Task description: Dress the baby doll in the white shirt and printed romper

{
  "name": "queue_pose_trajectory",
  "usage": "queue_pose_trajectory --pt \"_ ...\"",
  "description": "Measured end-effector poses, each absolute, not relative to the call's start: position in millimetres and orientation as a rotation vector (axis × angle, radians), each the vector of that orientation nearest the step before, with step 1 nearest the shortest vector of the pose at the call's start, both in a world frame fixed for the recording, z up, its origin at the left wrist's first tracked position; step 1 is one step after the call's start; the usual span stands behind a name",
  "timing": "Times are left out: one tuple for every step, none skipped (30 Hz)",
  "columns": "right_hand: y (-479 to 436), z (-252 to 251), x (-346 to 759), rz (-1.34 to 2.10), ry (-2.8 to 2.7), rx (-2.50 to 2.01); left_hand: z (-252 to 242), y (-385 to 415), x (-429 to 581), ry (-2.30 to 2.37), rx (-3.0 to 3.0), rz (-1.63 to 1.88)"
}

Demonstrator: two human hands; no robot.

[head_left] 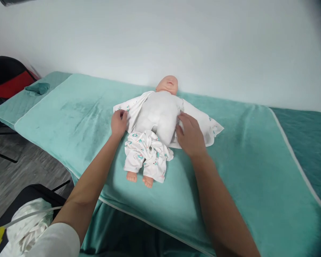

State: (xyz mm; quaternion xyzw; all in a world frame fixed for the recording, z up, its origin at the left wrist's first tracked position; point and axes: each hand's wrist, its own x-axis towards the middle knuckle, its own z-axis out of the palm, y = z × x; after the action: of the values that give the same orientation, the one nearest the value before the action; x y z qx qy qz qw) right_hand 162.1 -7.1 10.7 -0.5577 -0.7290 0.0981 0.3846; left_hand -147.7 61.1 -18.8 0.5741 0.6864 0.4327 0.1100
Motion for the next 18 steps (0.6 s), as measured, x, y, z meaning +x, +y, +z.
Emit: queue_pose_trajectory --pt "-7.5 10.2 159.6 0.296 -1.852 -1.39 -17.0 69.2 -147.9 2.004 1.654 1.236" --pt "-8.1 10.8 157.3 0.334 -1.838 -1.363 -14.9 76.8 -148.0 1.994 1.627 1.199" --pt "-8.9 12.2 155.2 0.363 -1.819 -1.34 -12.6 83.5 -148.0 1.985 1.617 1.163" --pt "-9.5 13.9 153.2 0.375 -1.795 -1.322 -10.3 89.4 -148.0 1.977 1.627 1.126" --pt "-9.7 15.4 151.3 0.379 -1.773 -1.31 -8.1 94.4 -147.9 1.966 1.651 1.083" --pt "-9.3 16.4 149.3 0.371 -1.751 -1.3 -6.3 98.5 -147.4 1.948 1.685 1.032" --pt "-8.2 16.9 147.4 0.357 -1.729 -1.293 -5.0 101.7 -146.6 1.919 1.727 0.979" --pt "-6.5 16.7 145.3 0.339 -1.707 -1.289 -4.0 104.2 -145.2 1.875 1.764 0.937" --pt "-4.2 15.9 143.3 0.325 -1.689 -1.287 -3.5 106.0 -143.3 1.818 1.788 0.914" --pt "-1.6 14.6 141.3 0.317 -1.676 -1.287 -3.3 107.2 -140.8 1.748 1.802 0.907" --pt "1.1 12.9 139.4 0.309 -1.659 -1.284 -3.3 108.0 -137.9 1.671 1.811 0.921" --pt "3.5 10.7 137.8 0.297 -1.64 -1.277 -3.2 108.8 -135.0 1.595 1.813 0.96" --pt "5.3 8.2 136.4 0.283 -1.626 -1.269 -2.9 109.8 -132.2 1.535 1.799 1.023" --pt "6.3 5.6 135.3 0.263 -1.611 -1.261 -2.5 111.2 -130.0 1.5 1.765 1.107" --pt "6.4 2.9 134.7 0.245 -1.602 -1.26 -1.8 113.1 -128.6 1.489 1.715 1.202" --pt "5.7 0.3 134.7 0.23 -1.598 -1.266 -1.0 115.6 -128.4 1.501 1.656 1.3" --pt "4.5 -2.2 135.1 0.219 -1.599 -1.281 -0.2 118.6 -129.5 1.538 1.592 1.389" --pt "3.1 -4.3 136.0 0.213 -1.609 -1.3 0.6 121.9 -132.0 1.598 1.537 1.461"
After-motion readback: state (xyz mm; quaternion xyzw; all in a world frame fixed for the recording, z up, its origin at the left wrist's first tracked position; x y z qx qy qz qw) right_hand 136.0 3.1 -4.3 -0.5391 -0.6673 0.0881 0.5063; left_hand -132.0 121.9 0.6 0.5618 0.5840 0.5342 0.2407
